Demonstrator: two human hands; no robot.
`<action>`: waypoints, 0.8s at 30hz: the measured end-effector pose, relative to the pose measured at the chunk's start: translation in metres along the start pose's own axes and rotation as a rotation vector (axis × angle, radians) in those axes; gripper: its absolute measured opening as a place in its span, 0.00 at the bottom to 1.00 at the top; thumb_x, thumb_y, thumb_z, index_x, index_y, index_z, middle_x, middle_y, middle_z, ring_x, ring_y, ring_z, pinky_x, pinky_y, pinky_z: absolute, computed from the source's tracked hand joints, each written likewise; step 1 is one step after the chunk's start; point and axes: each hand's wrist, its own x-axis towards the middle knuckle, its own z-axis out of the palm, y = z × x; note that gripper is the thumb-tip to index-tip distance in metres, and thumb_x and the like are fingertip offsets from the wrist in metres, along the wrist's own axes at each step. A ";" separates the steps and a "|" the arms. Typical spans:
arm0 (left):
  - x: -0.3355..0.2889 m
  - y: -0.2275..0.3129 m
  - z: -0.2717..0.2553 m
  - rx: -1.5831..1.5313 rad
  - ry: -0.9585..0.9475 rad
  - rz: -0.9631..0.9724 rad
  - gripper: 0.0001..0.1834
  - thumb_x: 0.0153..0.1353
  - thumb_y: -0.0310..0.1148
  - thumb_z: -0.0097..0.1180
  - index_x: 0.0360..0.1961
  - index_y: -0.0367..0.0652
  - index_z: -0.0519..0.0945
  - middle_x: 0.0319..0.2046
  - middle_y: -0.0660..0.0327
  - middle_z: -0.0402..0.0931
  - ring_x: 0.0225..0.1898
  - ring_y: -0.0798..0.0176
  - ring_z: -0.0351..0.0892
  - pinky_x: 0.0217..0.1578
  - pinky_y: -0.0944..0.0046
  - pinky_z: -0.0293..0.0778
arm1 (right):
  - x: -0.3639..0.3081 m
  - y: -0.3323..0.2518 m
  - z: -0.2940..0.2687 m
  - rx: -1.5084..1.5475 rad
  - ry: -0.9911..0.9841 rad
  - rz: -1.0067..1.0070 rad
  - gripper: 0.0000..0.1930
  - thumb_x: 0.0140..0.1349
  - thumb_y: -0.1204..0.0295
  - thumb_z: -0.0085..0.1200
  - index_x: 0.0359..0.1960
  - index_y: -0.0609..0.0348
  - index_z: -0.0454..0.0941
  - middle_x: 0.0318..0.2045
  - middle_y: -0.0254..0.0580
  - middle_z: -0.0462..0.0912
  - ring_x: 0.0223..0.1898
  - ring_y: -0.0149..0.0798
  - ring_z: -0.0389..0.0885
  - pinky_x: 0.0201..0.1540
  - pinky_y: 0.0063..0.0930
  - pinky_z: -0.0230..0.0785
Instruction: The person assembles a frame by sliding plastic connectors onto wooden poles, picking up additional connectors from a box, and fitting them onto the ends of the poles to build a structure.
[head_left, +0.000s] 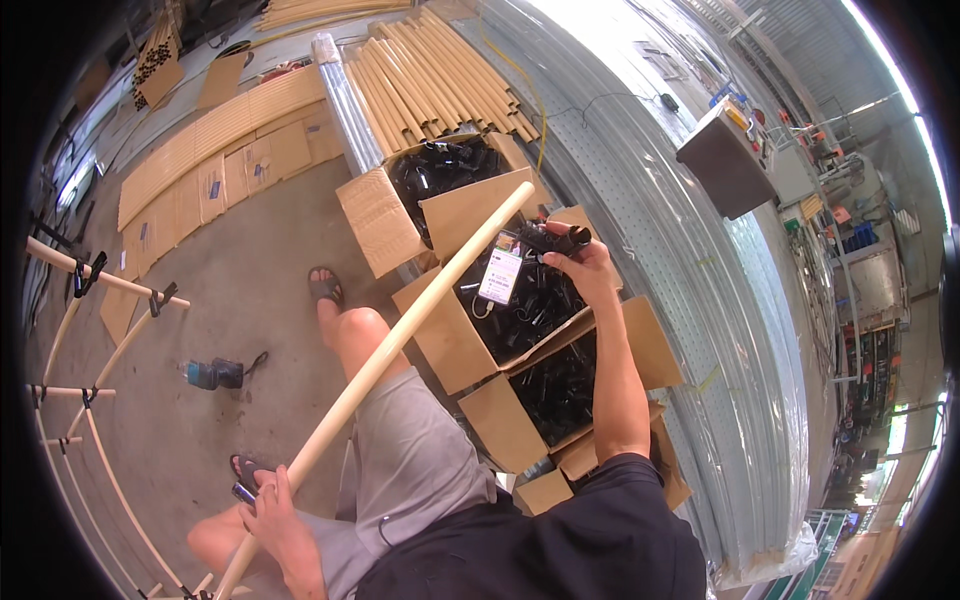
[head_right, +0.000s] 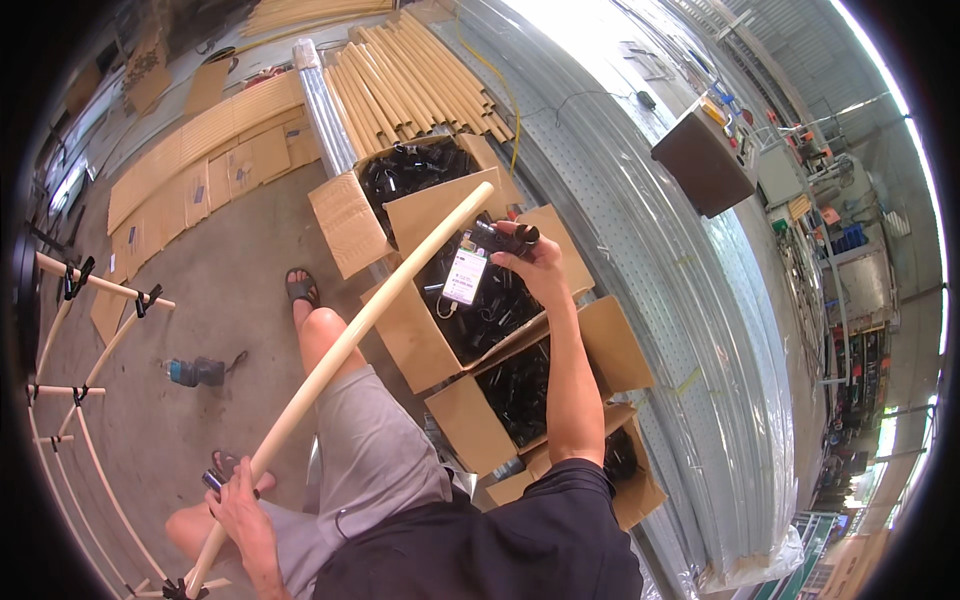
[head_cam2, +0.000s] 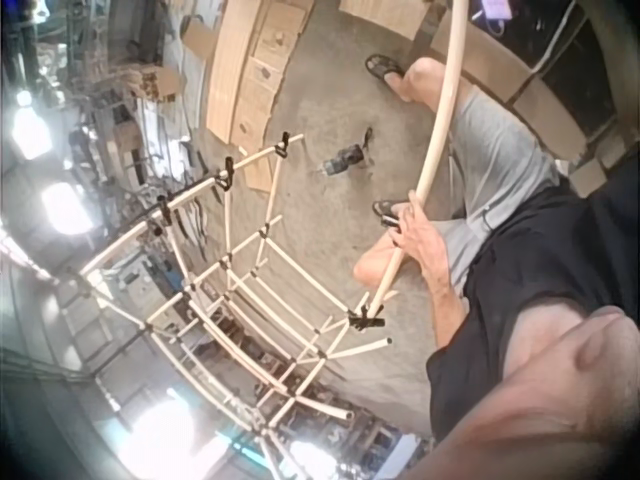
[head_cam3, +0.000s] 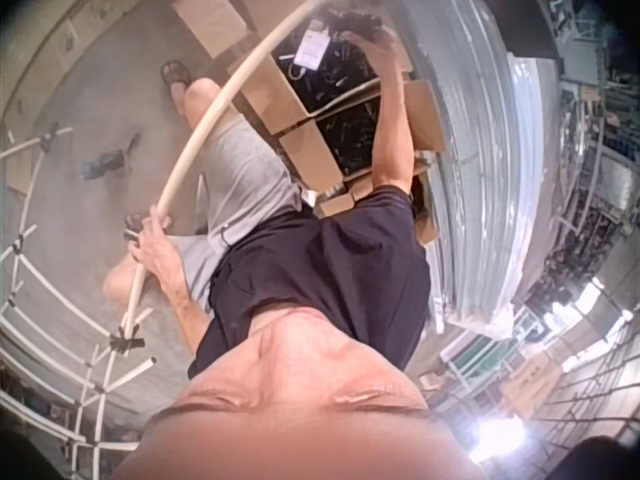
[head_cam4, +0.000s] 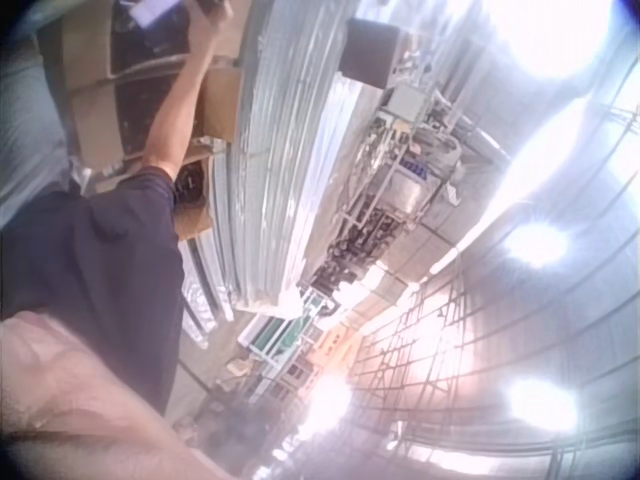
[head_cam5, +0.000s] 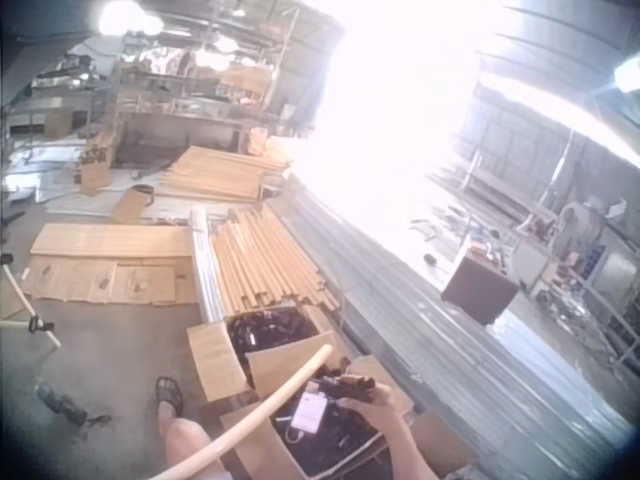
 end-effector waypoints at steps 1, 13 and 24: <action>0.000 -0.001 0.001 -0.001 0.012 0.006 0.29 0.53 0.15 0.53 0.59 0.42 0.74 0.48 0.56 0.81 0.47 0.53 0.78 0.56 0.49 0.61 | 0.004 0.004 -0.002 -0.007 0.013 0.002 0.25 0.54 0.82 0.67 0.56 0.64 0.78 0.49 0.41 0.84 0.48 0.32 0.82 0.53 0.26 0.74; -0.002 -0.004 0.006 0.003 0.044 0.014 0.27 0.55 0.17 0.51 0.59 0.42 0.74 0.47 0.56 0.81 0.46 0.53 0.78 0.56 0.48 0.61 | 0.060 0.051 -0.026 0.474 0.264 0.464 0.18 0.67 0.68 0.59 0.46 0.77 0.76 0.37 0.53 0.85 0.34 0.44 0.87 0.34 0.33 0.84; 0.000 -0.006 0.012 0.006 0.102 0.051 0.25 0.56 0.18 0.51 0.57 0.42 0.76 0.44 0.55 0.81 0.45 0.53 0.78 0.56 0.48 0.60 | 0.133 0.100 -0.062 0.713 0.192 0.528 0.11 0.68 0.63 0.58 0.38 0.58 0.78 0.26 0.41 0.82 0.27 0.38 0.84 0.28 0.32 0.82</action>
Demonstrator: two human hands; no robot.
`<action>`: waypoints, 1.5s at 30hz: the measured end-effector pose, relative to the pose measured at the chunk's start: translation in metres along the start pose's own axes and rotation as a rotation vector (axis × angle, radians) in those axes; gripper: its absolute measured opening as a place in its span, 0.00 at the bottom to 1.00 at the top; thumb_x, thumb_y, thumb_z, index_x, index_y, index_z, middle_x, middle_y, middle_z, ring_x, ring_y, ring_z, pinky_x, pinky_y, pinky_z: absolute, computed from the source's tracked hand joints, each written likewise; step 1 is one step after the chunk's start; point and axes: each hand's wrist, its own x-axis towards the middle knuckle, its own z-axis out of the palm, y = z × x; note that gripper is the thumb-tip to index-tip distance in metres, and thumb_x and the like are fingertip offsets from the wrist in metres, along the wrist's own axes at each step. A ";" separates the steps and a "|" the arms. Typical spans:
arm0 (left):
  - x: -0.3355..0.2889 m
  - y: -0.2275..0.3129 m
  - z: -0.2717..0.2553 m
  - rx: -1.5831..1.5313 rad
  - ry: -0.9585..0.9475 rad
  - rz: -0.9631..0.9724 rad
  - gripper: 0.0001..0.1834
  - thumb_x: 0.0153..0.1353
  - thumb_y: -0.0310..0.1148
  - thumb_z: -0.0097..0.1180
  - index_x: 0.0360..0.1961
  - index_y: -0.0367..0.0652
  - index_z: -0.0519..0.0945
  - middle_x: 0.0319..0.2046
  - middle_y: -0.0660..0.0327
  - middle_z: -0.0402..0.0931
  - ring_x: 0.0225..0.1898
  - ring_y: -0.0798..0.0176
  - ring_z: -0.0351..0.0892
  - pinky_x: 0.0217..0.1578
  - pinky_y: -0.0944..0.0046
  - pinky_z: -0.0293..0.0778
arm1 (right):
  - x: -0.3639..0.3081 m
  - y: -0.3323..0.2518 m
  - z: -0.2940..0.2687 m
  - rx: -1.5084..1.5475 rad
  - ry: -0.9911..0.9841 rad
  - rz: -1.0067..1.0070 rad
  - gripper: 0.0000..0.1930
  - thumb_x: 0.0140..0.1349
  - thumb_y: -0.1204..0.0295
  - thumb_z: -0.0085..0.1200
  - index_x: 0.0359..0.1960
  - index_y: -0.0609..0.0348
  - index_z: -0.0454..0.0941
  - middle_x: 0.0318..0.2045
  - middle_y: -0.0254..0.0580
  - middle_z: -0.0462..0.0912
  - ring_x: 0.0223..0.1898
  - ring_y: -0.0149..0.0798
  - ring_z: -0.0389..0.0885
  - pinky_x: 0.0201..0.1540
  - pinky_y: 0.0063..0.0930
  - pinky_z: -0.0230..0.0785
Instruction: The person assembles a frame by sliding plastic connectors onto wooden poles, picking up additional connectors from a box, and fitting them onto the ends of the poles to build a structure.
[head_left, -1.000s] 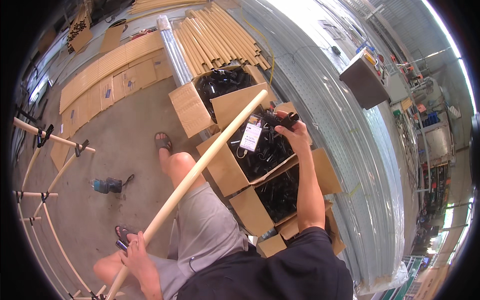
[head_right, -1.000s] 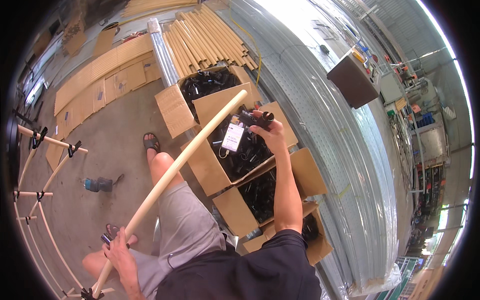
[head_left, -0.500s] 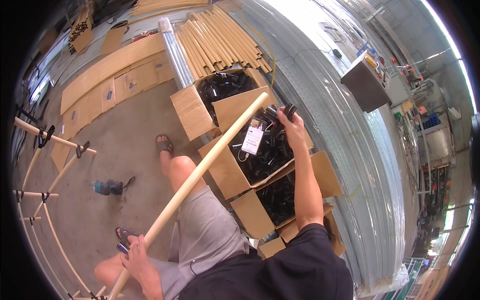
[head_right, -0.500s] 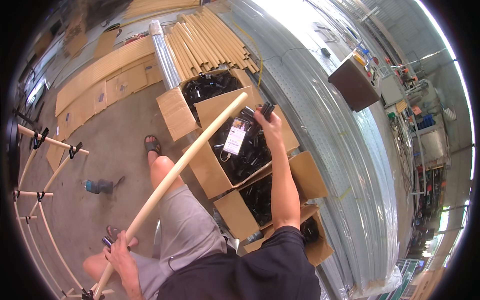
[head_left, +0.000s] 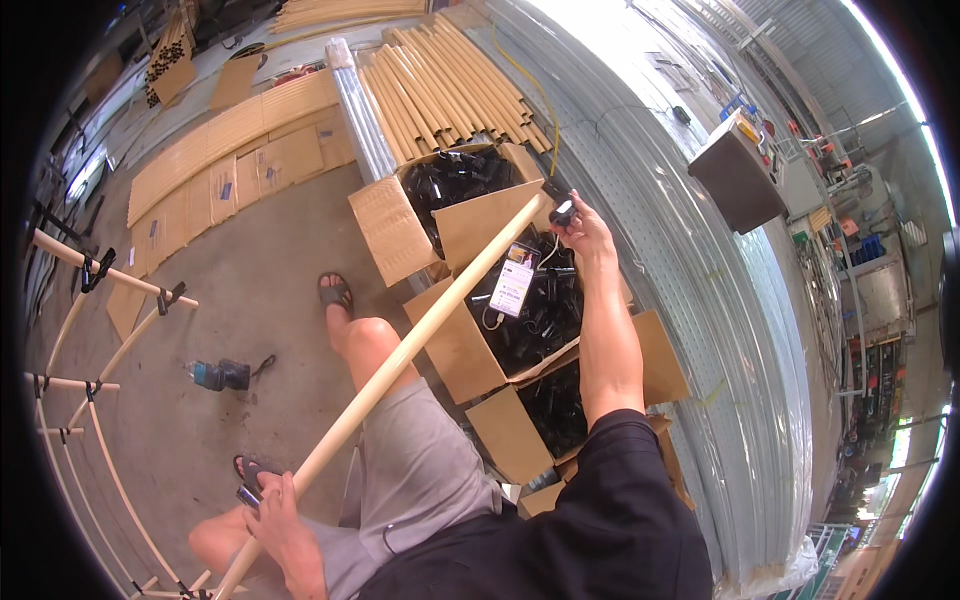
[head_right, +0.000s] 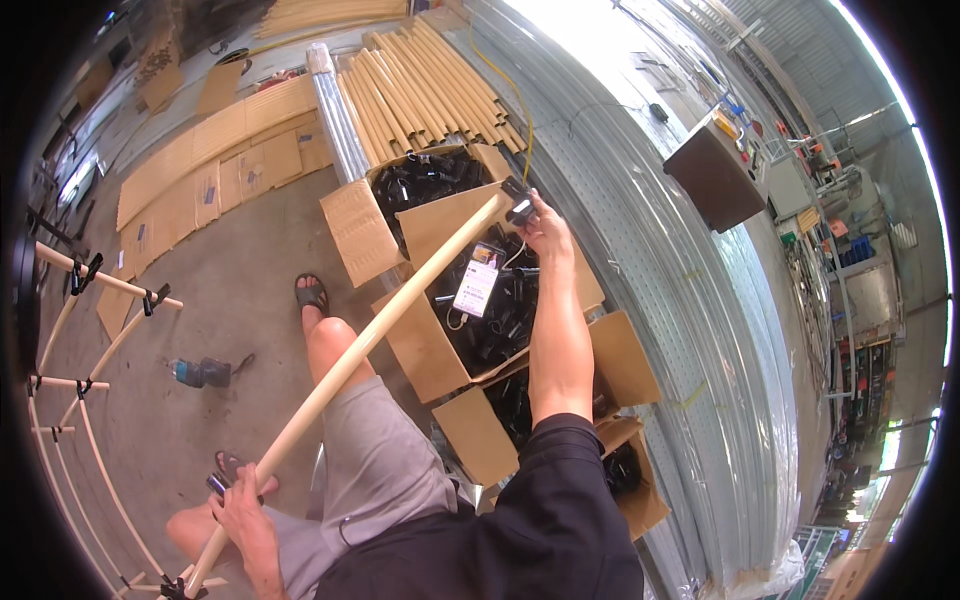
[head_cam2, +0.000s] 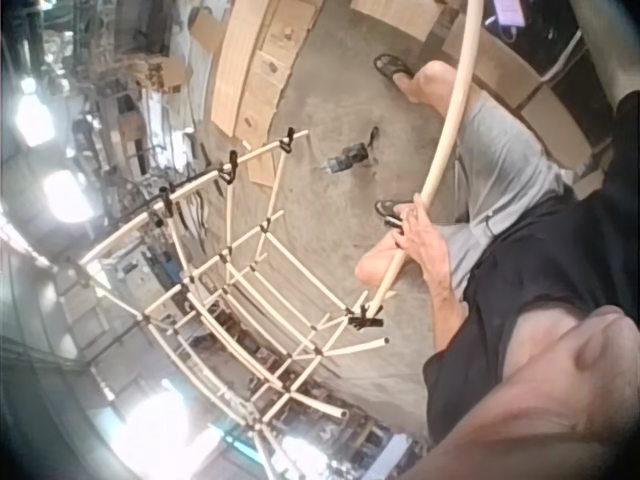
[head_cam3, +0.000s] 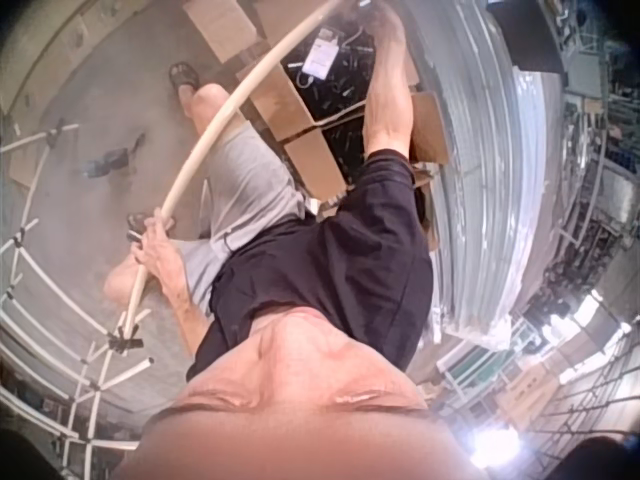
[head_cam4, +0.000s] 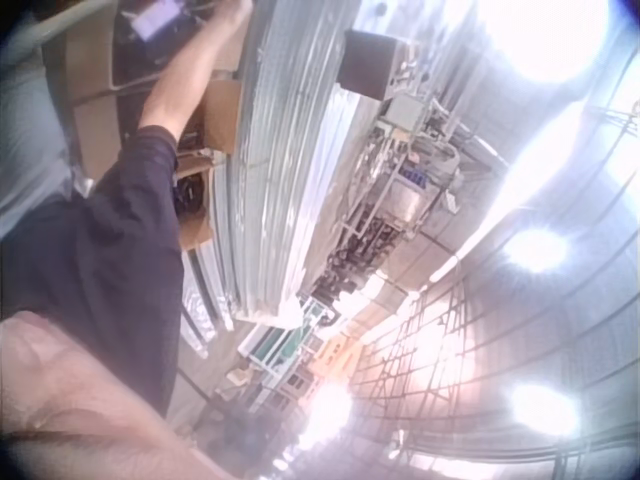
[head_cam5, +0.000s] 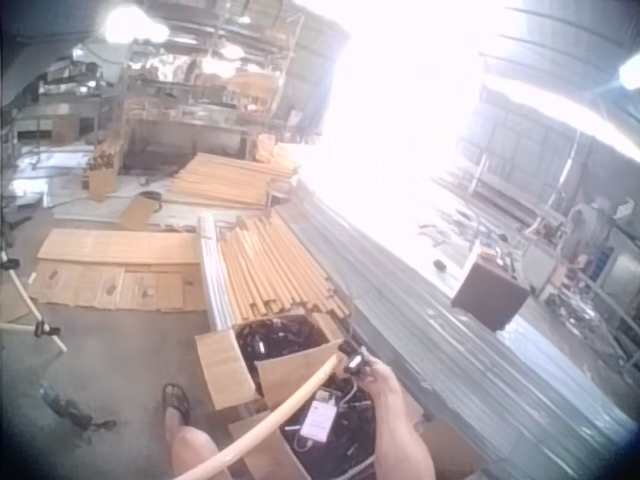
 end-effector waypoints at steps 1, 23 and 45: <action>0.001 0.001 -0.002 -0.012 -0.019 -0.010 0.25 0.56 0.18 0.51 0.57 0.42 0.76 0.43 0.55 0.81 0.44 0.53 0.78 0.56 0.49 0.61 | 0.009 -0.003 -0.004 -0.019 -0.037 0.067 0.11 0.67 0.61 0.59 0.37 0.56 0.79 0.24 0.38 0.82 0.25 0.35 0.83 0.26 0.30 0.80; 0.002 -0.002 -0.016 -0.110 -0.121 -0.072 0.27 0.54 0.18 0.51 0.57 0.41 0.79 0.45 0.55 0.81 0.48 0.55 0.77 0.58 0.50 0.60 | 0.023 0.004 0.052 -0.047 -0.162 0.205 0.16 0.75 0.66 0.38 0.49 0.68 0.70 0.47 0.70 0.80 0.15 0.27 0.65 0.12 0.17 0.56; 0.000 -0.008 -0.007 -0.032 -0.031 -0.015 0.28 0.51 0.20 0.53 0.56 0.41 0.80 0.39 0.58 0.79 0.43 0.57 0.76 0.52 0.53 0.62 | 0.019 0.036 0.048 -0.484 -0.001 0.049 0.18 0.77 0.58 0.37 0.48 0.58 0.74 0.39 0.47 0.83 0.42 0.44 0.84 0.48 0.44 0.78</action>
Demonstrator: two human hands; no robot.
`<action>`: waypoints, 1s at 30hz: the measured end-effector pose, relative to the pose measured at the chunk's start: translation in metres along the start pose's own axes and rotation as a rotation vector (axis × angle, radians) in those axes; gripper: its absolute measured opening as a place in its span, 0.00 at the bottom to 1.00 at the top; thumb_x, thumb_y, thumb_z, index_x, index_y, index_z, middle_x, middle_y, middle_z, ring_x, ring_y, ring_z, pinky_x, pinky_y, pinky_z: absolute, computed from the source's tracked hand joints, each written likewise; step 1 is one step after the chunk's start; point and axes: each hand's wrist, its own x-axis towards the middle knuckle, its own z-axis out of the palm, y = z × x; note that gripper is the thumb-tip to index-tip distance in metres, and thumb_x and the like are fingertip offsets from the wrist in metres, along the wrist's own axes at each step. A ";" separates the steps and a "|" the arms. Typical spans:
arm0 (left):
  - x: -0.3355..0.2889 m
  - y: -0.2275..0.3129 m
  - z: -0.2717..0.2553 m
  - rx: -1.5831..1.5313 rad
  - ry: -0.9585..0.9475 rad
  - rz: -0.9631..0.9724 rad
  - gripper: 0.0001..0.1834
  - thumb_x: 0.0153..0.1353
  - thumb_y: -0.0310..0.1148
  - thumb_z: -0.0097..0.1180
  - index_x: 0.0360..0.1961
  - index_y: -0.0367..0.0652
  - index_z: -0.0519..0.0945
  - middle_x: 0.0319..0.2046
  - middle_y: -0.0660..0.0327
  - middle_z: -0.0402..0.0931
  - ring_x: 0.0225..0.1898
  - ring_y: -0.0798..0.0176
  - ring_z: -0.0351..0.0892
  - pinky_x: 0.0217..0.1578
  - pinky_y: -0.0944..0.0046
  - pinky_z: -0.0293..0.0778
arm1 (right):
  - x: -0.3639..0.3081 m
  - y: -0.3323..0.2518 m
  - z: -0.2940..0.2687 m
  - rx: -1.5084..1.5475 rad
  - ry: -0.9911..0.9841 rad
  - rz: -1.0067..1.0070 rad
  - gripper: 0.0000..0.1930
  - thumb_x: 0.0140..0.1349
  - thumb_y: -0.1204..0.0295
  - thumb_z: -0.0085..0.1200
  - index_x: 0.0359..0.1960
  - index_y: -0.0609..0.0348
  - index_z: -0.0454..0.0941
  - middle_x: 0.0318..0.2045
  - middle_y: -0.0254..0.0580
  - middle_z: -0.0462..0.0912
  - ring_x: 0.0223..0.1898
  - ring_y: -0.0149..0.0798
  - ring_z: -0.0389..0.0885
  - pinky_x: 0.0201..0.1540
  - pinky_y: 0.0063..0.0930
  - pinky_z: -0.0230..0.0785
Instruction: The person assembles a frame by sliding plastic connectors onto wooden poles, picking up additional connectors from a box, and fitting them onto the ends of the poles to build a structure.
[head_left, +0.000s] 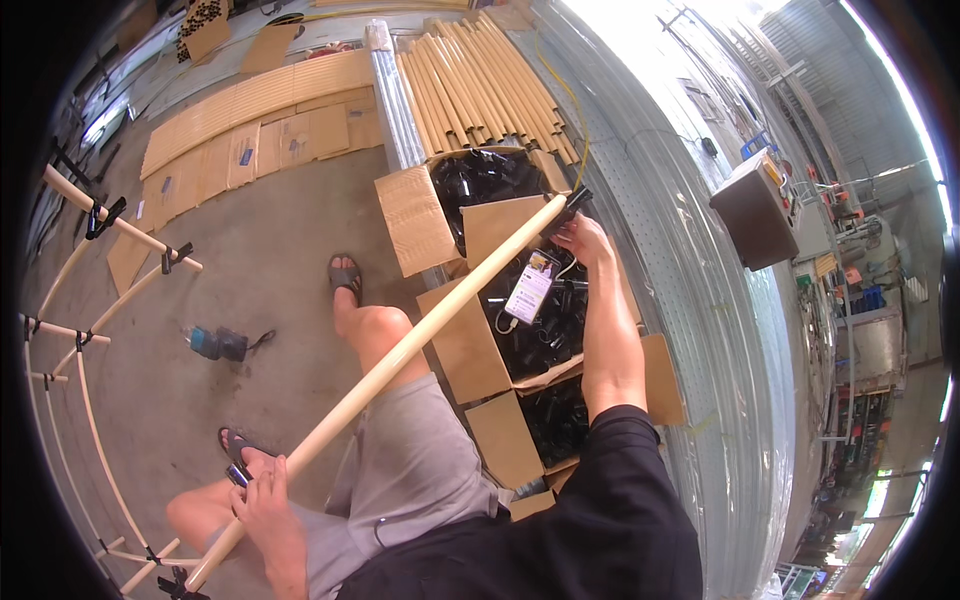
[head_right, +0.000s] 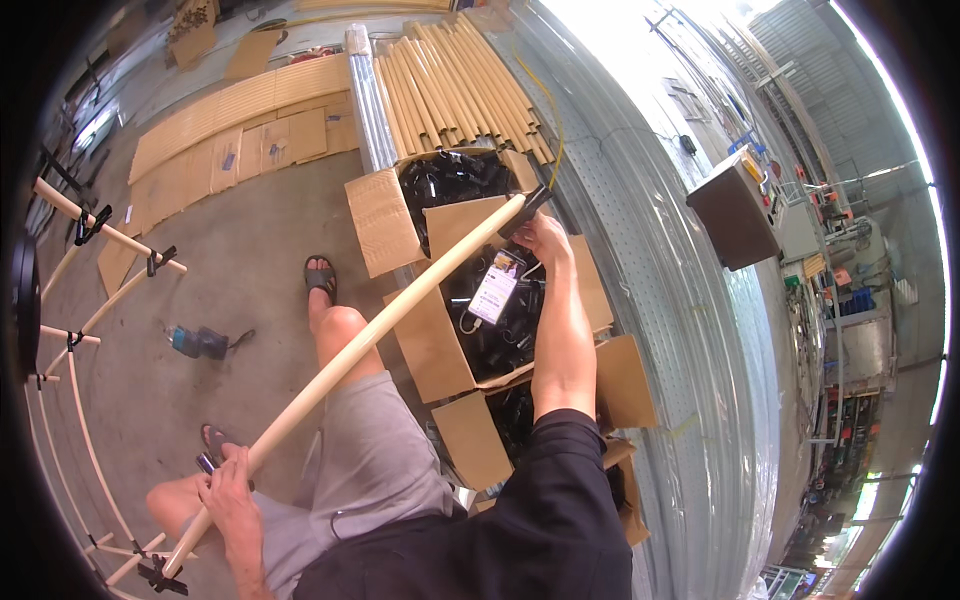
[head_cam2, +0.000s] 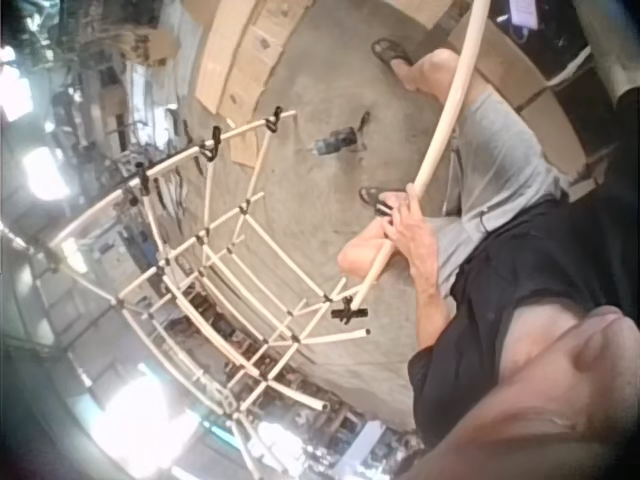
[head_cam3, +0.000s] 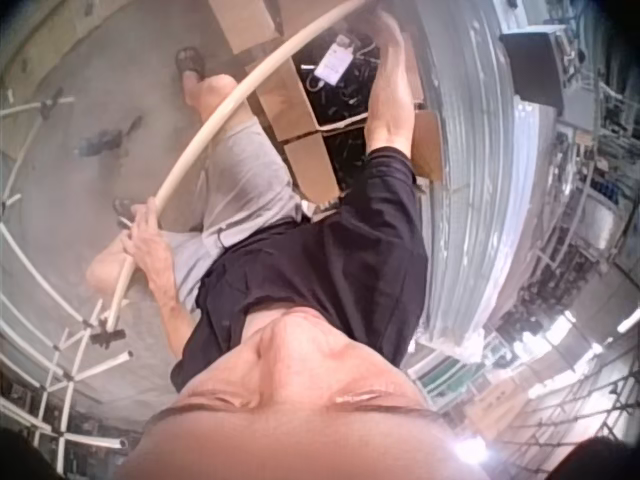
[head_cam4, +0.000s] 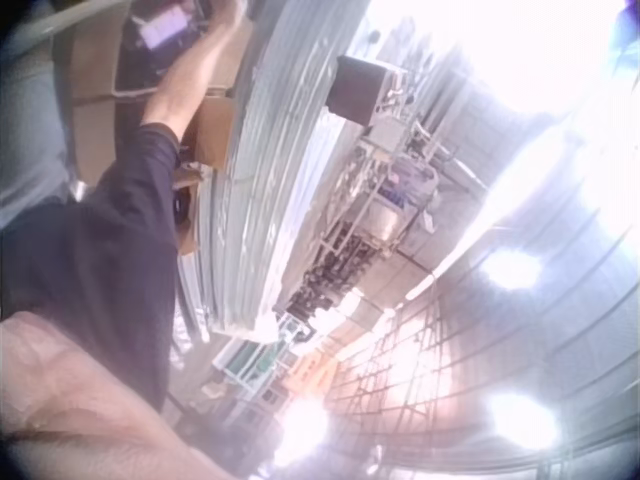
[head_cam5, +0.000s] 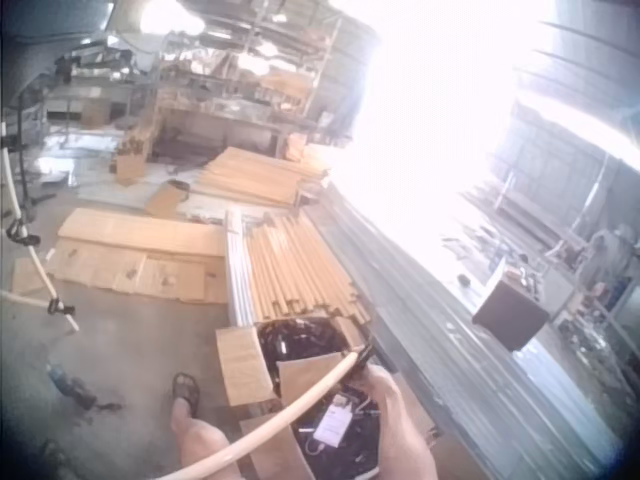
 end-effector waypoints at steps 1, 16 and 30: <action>0.000 -0.002 0.001 -0.017 -0.026 -0.014 0.28 0.51 0.19 0.54 0.57 0.42 0.79 0.41 0.57 0.79 0.45 0.57 0.76 0.54 0.52 0.61 | 0.005 0.002 0.004 0.054 0.035 -0.031 0.20 0.77 0.56 0.36 0.48 0.59 0.74 0.41 0.48 0.84 0.43 0.45 0.84 0.49 0.45 0.77; -0.004 -0.003 0.001 -0.021 -0.069 -0.032 0.31 0.50 0.18 0.56 0.59 0.42 0.77 0.44 0.56 0.79 0.49 0.56 0.76 0.58 0.49 0.59 | -0.009 -0.048 0.046 -0.760 0.429 -0.412 0.27 0.48 0.47 0.71 0.22 0.65 0.85 0.18 0.42 0.82 0.23 0.33 0.80 0.30 0.32 0.71; -0.007 0.004 0.005 -0.008 0.006 -0.011 0.29 0.53 0.18 0.50 0.59 0.43 0.77 0.46 0.57 0.79 0.51 0.57 0.75 0.56 0.52 0.60 | -0.050 -0.035 0.033 -0.676 0.228 -0.257 0.19 0.55 0.57 0.70 0.40 0.59 0.85 0.28 0.34 0.84 0.28 0.27 0.82 0.28 0.24 0.75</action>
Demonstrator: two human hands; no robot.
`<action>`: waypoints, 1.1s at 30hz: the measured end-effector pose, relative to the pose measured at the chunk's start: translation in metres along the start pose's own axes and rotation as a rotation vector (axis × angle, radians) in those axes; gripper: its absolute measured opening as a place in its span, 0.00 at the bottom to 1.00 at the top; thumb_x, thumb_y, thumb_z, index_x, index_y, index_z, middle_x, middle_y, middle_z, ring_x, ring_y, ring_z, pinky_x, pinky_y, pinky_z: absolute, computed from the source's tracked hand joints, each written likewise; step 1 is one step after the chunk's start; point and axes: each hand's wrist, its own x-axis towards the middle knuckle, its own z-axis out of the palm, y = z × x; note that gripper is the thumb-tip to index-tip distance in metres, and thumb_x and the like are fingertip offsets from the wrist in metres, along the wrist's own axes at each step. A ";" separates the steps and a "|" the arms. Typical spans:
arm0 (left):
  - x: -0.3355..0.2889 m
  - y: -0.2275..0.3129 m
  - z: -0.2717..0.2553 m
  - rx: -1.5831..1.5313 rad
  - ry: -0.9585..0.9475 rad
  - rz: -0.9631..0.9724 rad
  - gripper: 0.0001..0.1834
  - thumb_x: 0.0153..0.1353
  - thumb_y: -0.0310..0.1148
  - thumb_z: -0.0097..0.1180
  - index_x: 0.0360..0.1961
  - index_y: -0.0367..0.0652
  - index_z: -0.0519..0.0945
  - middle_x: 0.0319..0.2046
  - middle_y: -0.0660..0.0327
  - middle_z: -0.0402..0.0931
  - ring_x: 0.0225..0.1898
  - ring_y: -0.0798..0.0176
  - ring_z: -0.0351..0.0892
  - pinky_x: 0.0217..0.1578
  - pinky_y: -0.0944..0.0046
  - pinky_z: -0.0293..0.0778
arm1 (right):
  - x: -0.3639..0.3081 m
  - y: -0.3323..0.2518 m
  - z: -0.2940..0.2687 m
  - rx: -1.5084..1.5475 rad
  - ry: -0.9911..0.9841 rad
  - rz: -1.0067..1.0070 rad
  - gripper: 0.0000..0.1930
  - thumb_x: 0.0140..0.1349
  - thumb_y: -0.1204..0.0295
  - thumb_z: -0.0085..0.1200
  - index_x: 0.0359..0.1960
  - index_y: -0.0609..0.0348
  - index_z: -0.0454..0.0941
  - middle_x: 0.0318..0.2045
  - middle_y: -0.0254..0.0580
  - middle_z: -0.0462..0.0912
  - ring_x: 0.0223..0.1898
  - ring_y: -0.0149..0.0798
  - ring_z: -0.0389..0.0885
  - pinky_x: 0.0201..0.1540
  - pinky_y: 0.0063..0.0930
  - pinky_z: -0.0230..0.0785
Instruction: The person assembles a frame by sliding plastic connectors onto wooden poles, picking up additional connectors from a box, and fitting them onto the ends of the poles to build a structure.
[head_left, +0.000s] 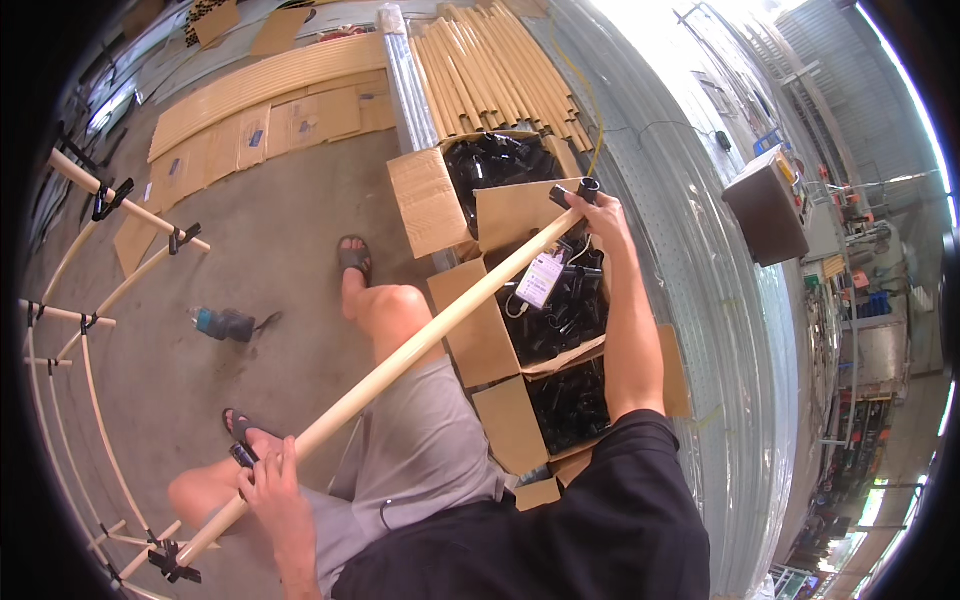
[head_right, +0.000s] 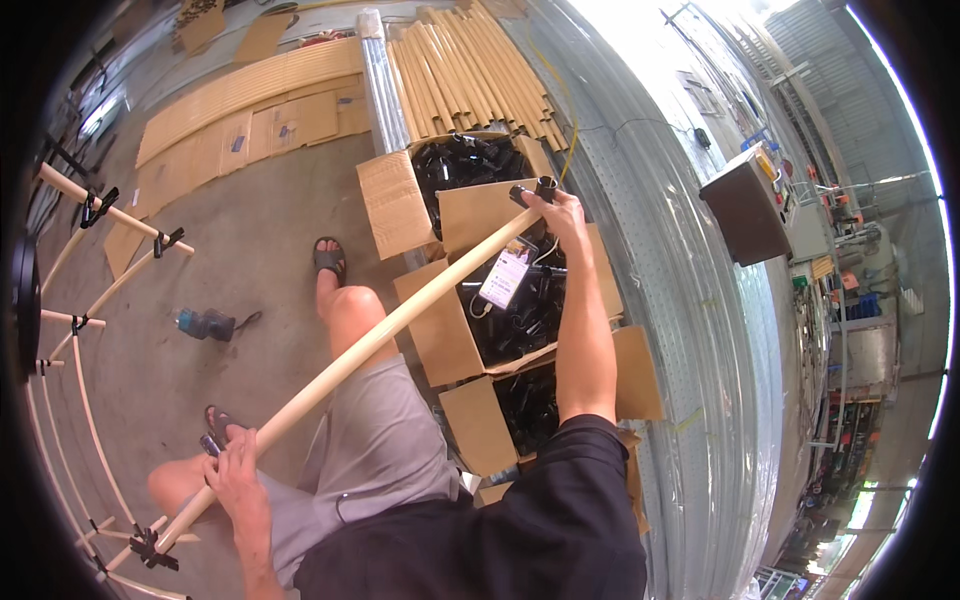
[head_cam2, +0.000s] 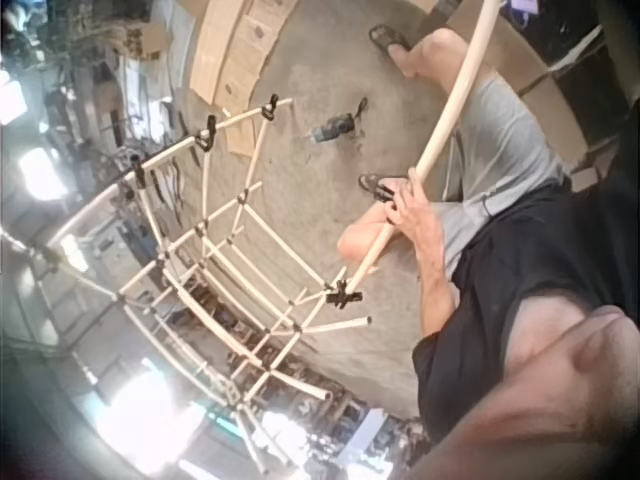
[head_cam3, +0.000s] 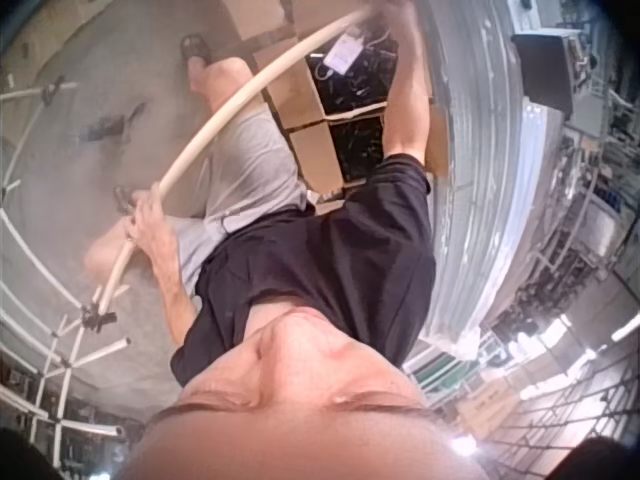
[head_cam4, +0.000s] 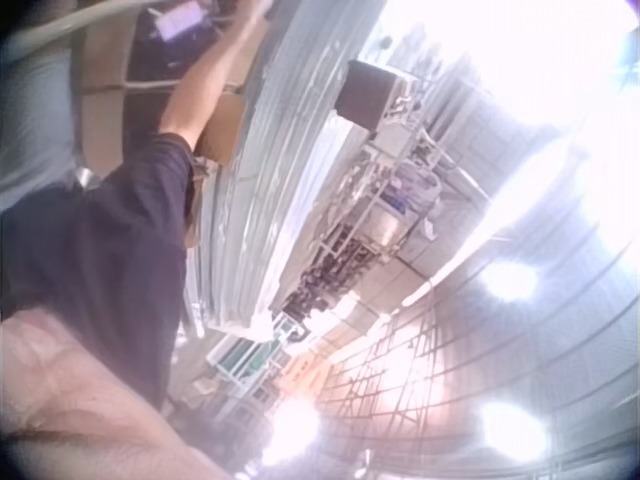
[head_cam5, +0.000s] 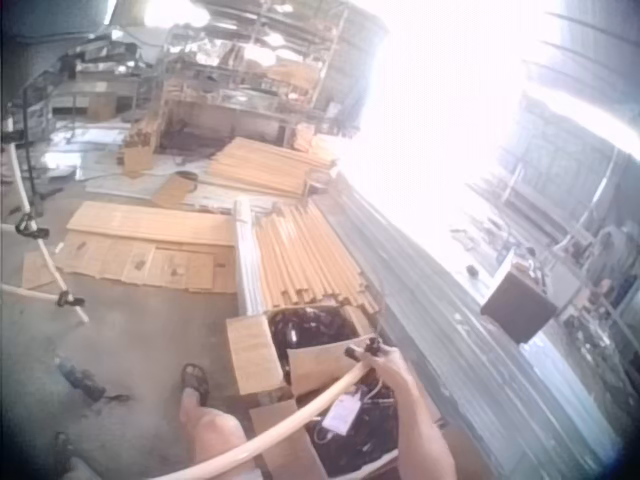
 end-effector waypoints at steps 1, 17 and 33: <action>-0.001 -0.001 0.000 0.007 0.012 0.011 0.28 0.53 0.18 0.50 0.59 0.43 0.77 0.46 0.56 0.79 0.50 0.57 0.75 0.55 0.52 0.61 | -0.001 -0.006 -0.002 0.004 -0.070 0.047 0.18 0.56 0.58 0.70 0.41 0.57 0.85 0.30 0.33 0.84 0.27 0.28 0.82 0.29 0.24 0.76; 0.010 0.001 -0.016 -0.045 0.155 0.026 0.21 0.54 0.22 0.55 0.52 0.44 0.80 0.35 0.60 0.80 0.41 0.59 0.76 0.48 0.55 0.61 | -0.234 -0.093 0.127 0.485 -0.248 -0.114 0.12 0.56 0.74 0.66 0.43 0.62 0.86 0.28 0.30 0.84 0.30 0.21 0.78 0.33 0.18 0.72; 0.003 -0.008 -0.026 -0.129 0.103 -0.023 0.25 0.55 0.21 0.55 0.56 0.43 0.79 0.39 0.61 0.82 0.42 0.56 0.76 0.50 0.55 0.60 | -0.103 0.175 -0.049 -0.853 0.122 0.326 0.22 0.46 0.59 0.71 0.36 0.67 0.85 0.41 0.59 0.85 0.46 0.54 0.85 0.49 0.43 0.77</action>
